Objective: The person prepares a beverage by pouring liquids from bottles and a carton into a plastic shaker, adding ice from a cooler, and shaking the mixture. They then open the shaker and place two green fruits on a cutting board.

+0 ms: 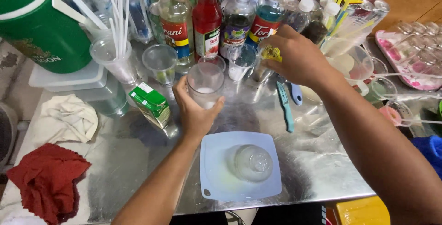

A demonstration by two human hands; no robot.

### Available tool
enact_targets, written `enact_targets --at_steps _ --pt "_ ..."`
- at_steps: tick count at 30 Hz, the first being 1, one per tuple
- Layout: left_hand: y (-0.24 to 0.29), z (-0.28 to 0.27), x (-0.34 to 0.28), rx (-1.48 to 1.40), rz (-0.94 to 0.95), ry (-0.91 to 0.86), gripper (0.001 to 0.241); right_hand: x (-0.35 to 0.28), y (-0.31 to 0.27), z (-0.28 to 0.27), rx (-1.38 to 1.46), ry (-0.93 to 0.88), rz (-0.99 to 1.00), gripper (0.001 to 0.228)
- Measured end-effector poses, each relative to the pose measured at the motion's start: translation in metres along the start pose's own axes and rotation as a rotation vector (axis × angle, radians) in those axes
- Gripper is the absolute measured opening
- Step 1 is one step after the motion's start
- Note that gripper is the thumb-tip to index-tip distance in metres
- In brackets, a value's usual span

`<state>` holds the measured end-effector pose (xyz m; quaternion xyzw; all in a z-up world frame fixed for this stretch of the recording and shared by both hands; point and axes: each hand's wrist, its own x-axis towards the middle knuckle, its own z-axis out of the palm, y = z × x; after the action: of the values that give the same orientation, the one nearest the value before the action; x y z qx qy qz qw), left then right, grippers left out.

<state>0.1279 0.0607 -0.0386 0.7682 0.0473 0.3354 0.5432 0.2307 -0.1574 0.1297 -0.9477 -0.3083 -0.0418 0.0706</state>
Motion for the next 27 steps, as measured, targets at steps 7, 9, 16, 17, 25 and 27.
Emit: enact_targets --at_steps 7,9,16,17,25,27 --pt "-0.013 0.003 0.003 -0.094 0.047 0.072 0.098 0.001 -0.007 0.016 0.084 0.175 -0.125 0.034" --pt "-0.013 0.004 0.003 -0.093 0.044 0.07 0.098 0.009 -0.012 0.021 0.143 0.223 -0.208 0.031" --pt "0.002 0.006 -0.002 -0.034 0.125 0.038 0.098 0.075 -0.074 0.019 0.164 0.174 -0.57 0.021" --pt "0.005 0.005 -0.002 -0.038 0.124 0.019 0.097 0.087 -0.085 0.022 0.157 0.135 -0.659 0.026" --pt "0.005 0.002 0.004 0.055 0.001 0.077 0.097 0.149 -0.156 0.053 -0.237 -0.375 -0.492 0.037" --pt "0.006 0.003 0.004 0.063 0.008 0.091 0.098 0.159 -0.156 0.07 -0.322 -0.334 -0.549 0.031"
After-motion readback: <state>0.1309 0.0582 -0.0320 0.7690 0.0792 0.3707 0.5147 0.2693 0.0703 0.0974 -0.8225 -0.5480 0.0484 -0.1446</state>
